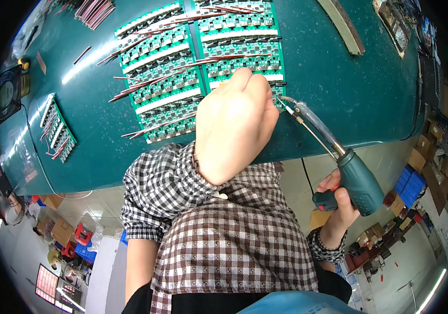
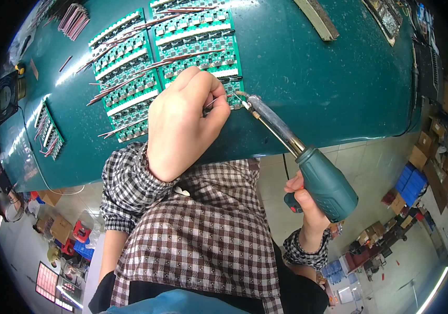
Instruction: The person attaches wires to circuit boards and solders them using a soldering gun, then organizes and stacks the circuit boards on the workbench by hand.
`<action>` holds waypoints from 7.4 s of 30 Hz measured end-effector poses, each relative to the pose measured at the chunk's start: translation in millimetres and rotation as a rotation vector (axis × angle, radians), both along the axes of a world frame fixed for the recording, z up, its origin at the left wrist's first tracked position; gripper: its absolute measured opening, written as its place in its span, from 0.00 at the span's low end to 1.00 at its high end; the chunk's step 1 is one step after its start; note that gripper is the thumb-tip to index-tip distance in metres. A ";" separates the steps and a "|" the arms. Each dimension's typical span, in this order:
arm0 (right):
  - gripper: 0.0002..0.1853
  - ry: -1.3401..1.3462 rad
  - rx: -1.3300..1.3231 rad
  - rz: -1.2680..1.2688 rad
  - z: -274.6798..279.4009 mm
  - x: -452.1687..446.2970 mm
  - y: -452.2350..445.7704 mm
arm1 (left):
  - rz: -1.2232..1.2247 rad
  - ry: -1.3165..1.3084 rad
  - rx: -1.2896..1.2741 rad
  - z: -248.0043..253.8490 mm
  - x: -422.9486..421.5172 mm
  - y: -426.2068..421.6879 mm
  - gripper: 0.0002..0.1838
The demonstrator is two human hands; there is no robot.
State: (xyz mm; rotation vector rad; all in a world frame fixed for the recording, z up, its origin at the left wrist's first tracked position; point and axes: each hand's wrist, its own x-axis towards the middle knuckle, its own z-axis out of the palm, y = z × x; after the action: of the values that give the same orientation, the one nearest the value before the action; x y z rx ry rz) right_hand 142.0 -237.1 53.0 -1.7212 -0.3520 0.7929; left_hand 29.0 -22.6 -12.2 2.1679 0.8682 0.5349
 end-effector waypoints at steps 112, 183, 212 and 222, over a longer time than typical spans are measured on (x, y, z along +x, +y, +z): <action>0.22 -0.137 -0.066 0.085 1.2 -1.3 -3.3 | 0.075 -0.030 0.078 -8.0 0.7 -7.9 0.09; 0.23 -0.056 -0.001 0.070 -2.3 -4.9 -9.3 | 0.163 -0.012 0.185 -14.7 2.1 -20.6 0.10; 0.23 -0.123 -0.023 0.036 -3.7 -7.2 -9.1 | 0.175 -0.005 0.194 -12.6 0.8 -19.9 0.10; 0.29 -0.002 0.175 -0.085 -23.2 13.3 0.4 | 0.140 0.002 0.158 -8.7 -1.4 -19.0 0.09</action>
State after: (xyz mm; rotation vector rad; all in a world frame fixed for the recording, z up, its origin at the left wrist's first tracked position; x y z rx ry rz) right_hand 155.2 -236.7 29.8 -1.5625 -0.3374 0.6787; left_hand 27.6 -41.6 -20.9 2.2604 1.0143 0.6920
